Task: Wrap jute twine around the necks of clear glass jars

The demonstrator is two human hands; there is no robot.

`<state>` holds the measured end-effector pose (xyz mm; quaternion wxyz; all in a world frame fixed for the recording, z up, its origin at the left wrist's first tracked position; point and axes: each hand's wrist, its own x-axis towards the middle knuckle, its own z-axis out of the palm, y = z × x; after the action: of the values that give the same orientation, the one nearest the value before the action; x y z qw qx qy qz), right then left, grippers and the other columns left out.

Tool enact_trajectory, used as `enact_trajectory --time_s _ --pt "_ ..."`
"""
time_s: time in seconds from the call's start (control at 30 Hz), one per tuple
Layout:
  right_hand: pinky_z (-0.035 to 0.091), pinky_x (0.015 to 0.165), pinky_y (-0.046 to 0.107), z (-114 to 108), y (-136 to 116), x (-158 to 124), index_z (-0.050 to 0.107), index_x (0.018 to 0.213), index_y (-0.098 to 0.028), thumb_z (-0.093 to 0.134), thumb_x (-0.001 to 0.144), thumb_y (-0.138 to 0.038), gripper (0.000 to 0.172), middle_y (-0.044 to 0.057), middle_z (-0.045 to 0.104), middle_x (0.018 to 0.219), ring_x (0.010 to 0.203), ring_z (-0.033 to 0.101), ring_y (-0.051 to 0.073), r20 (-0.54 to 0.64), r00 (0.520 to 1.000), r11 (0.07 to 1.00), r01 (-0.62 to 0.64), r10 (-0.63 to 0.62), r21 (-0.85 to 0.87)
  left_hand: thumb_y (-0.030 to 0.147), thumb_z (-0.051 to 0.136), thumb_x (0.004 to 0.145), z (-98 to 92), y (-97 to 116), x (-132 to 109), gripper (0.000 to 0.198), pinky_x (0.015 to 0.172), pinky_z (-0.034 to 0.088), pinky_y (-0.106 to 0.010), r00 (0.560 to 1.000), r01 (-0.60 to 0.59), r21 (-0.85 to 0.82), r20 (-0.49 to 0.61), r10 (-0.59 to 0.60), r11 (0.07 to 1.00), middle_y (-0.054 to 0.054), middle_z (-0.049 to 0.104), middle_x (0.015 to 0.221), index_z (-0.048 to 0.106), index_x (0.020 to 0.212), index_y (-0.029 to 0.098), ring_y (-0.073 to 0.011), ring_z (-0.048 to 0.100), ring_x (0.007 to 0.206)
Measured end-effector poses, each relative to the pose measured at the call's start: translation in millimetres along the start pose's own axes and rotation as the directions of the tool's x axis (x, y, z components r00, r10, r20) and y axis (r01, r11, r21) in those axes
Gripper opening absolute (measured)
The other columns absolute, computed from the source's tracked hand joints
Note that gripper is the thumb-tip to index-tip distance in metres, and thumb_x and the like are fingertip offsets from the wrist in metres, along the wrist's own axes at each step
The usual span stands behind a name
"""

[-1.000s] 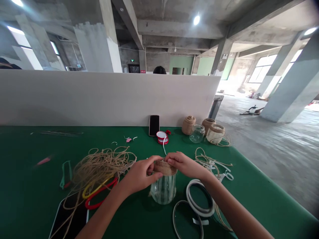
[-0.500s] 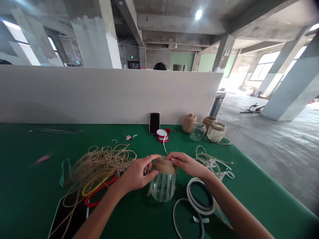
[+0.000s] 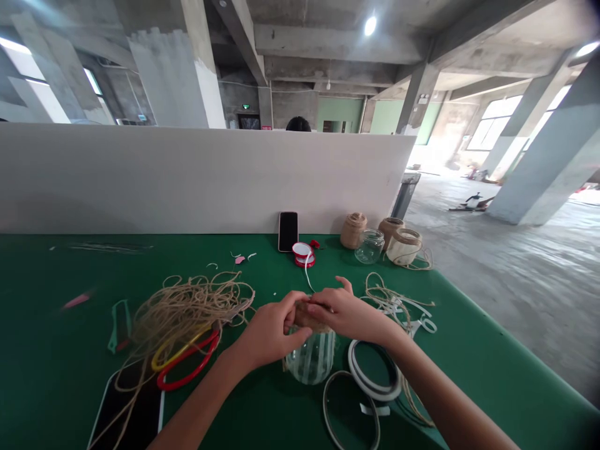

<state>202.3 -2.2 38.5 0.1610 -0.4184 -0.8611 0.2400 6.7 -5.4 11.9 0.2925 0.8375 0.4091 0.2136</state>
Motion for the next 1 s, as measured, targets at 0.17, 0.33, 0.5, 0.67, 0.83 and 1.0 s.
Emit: enact_trajectory --time_s 0.17,0.33,0.5,0.67,0.83,1.0 --pt "0.009 0.102 0.054 -0.7 3.4 -2.4 0.054 0.08 -0.02 0.03 0.094 -0.035 0.032 0.0 0.059 0.079 0.077 0.054 0.014 0.035 0.999 0.998 -0.02 0.017 0.063 0.034 0.053 0.08 -6.2 -7.6 -2.6 0.047 0.053 0.032 -0.021 1.0 -0.002 -0.01 0.019 0.002 1.0 0.005 0.044 0.065 0.037 0.124 0.027 -0.0117 0.045 0.058" --pt "0.016 0.103 0.045 -3.4 14.5 -5.2 0.052 0.075 -0.019 0.032 0.094 -0.037 0.033 -0.004 0.052 0.069 0.071 0.051 0.012 0.053 0.999 0.992 -0.001 -0.005 0.124 0.039 0.053 0.081 -12.4 -18.9 -2.2 0.045 0.053 0.032 -0.021 0.999 0.026 -0.003 0.029 -0.026 1.0 0.005 0.045 0.067 0.041 0.123 0.027 -0.0112 0.044 0.058" --pt "0.039 0.076 0.028 -0.9 27.0 -3.3 0.049 0.068 -0.016 0.03 0.093 -0.045 0.043 -0.002 0.045 0.066 0.068 0.044 0.012 0.033 0.996 0.983 0.077 -0.084 0.169 0.043 0.053 0.081 -10.4 -24.3 -0.1 0.048 0.052 0.031 -0.02 0.999 0.031 -0.005 0.036 -0.031 0.999 0.004 0.045 0.068 0.042 0.125 0.027 -0.0115 0.044 0.059" --pt "0.039 0.068 0.026 0.6 36.6 -7.1 0.051 0.072 -0.015 0.029 0.093 -0.048 0.044 0.0 0.049 0.072 0.071 0.046 0.014 0.035 0.994 0.963 0.088 -0.1 0.254 0.038 0.052 0.083 -4.9 -24.8 3.5 0.044 0.052 0.03 -0.02 0.997 0.027 -0.174 0.073 -0.015 0.984 0.004 0.043 0.067 0.042 0.124 0.025 -0.0108 0.041 0.057" --pt "0.011 0.105 0.047 -10.8 29.0 -14.7 0.059 0.084 -0.018 0.035 0.091 -0.047 0.038 0.003 0.059 0.094 0.093 0.051 0.019 0.065 0.997 0.985 0.016 -0.027 0.173 0.03 0.055 0.08 3.7 -17.4 5.9 0.044 0.052 0.029 -0.02 0.996 0.01 -0.269 0.086 0.014 0.963 0.006 0.037 0.065 0.042 0.122 0.024 -0.0096 0.037 0.056" --pt "0.003 0.104 0.053 -15.8 11.9 -11.3 0.055 0.075 -0.019 0.028 0.094 -0.044 0.041 -0.001 0.055 0.072 0.07 0.052 0.014 0.1 0.995 0.996 -0.035 0.027 0.077 0.03 0.054 0.082 12.7 -7.9 7.1 0.043 0.051 0.028 -0.02 0.998 -0.003 -0.256 0.062 0.019 0.967 0.007 0.035 0.063 0.039 0.122 0.025 -0.0094 0.036 0.055"
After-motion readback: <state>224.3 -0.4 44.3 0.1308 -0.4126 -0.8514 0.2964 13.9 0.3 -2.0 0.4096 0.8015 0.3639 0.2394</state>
